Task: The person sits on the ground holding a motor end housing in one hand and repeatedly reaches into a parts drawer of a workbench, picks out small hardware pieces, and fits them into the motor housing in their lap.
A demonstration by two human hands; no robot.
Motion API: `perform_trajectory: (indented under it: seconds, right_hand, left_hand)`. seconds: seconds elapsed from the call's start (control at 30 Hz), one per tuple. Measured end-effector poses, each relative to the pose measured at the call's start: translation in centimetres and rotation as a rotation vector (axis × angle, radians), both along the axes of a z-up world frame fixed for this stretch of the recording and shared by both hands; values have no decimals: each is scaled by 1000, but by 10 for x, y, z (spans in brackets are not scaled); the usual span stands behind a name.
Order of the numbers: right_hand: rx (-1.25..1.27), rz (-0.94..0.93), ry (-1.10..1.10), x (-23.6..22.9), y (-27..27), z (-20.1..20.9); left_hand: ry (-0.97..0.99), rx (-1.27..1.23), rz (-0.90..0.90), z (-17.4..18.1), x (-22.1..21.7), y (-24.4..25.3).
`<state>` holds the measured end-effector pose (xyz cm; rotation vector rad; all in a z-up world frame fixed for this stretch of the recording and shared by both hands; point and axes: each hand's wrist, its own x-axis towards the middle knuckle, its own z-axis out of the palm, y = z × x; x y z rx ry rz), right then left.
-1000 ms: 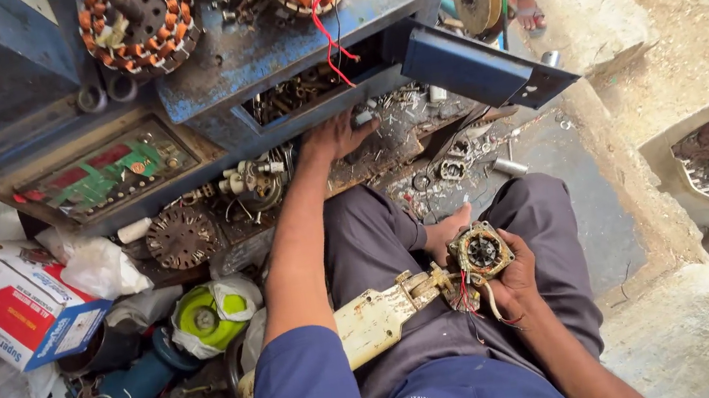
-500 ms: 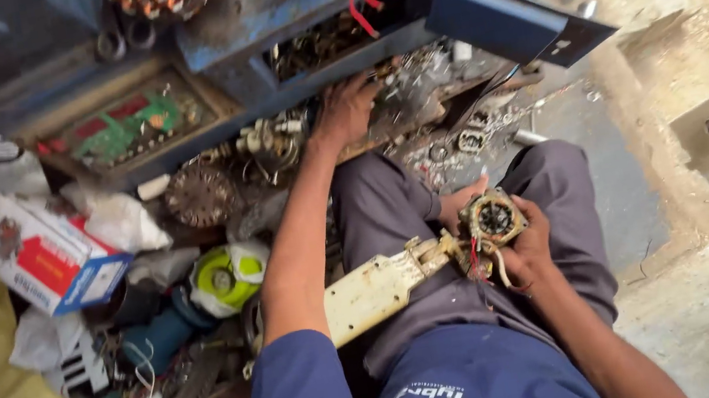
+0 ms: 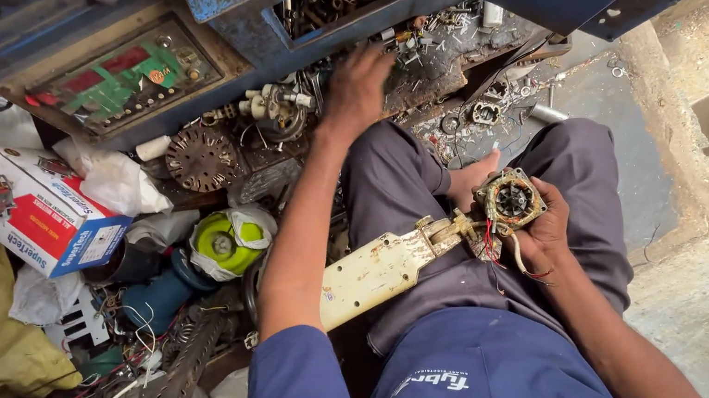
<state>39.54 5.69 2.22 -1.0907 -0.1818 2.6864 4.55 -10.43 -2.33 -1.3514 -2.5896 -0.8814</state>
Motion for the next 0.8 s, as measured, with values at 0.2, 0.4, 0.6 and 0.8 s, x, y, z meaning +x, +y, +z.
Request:
perform_trajectory:
  seconds: [0.2,0.4,0.6,0.8]
  right_hand:
    - [-3,-16,-10,2,1,-6]
    - [26,-5,-54,-1,2,8]
    - [-1,-3,-20,-1,2,8]
    - [11,-10,-37,-1,2,6]
  left_hand:
    - [-54,-456,-119,63,20,27]
    - [77,-626,-24,73,22,-18]
    - [243,-787,176,75,19,-34]
    - [204,-759,210,74,16,-44]
